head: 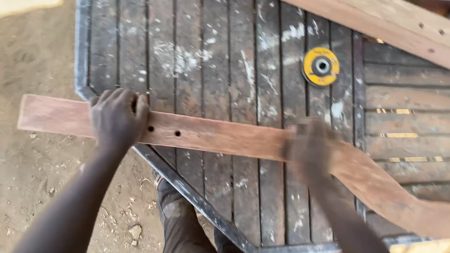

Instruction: Sanding curved and straight wooden beams by hand using sandpaper on a metal workbench

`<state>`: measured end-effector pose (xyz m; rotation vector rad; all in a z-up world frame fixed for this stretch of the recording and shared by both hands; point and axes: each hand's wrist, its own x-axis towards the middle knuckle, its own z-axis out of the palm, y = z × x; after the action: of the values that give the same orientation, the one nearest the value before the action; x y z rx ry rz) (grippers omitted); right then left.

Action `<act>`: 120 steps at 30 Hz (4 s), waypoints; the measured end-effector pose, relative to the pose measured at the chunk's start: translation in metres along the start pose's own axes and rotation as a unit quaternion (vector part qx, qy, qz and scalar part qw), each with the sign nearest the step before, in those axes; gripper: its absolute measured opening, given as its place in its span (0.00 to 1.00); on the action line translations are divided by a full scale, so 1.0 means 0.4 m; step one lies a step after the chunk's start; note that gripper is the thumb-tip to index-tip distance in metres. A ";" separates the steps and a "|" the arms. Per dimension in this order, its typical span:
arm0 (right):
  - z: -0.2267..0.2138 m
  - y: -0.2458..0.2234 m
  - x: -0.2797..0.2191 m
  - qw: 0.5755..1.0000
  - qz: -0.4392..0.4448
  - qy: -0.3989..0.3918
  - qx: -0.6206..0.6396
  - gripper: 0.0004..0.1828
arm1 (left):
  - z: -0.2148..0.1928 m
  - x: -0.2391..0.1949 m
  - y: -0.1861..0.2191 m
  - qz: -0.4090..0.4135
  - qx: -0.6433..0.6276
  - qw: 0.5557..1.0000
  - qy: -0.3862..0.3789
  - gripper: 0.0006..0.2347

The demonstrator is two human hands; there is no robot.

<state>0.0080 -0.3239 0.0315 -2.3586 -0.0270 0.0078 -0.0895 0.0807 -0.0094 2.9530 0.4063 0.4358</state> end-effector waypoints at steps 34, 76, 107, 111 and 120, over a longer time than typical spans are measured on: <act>0.249 -0.128 -0.067 0.920 -0.323 0.033 -0.218 0.14 | -0.015 0.011 0.029 -0.004 -0.037 0.999 0.033 0.12; 0.170 -0.108 0.003 0.971 -0.194 0.038 -0.133 0.14 | -0.017 0.030 0.030 -0.026 -0.041 0.999 0.019 0.08; 0.284 -0.158 0.056 0.954 -0.123 -0.006 -0.274 0.15 | -0.039 0.042 0.047 -0.044 -0.025 0.998 0.030 0.04; 0.499 -0.357 0.028 0.967 -0.149 -0.089 -0.185 0.15 | 0.010 0.026 0.015 -0.029 -0.015 0.999 0.036 0.04; 0.166 -0.038 0.083 0.914 -0.177 -0.052 -0.361 0.19 | 0.001 0.028 0.019 -0.021 -0.017 0.998 0.048 0.03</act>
<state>0.0398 -0.2654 -0.0047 -3.0507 -0.6047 -0.0637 -0.0771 0.0765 -0.0054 2.8939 0.4659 0.5748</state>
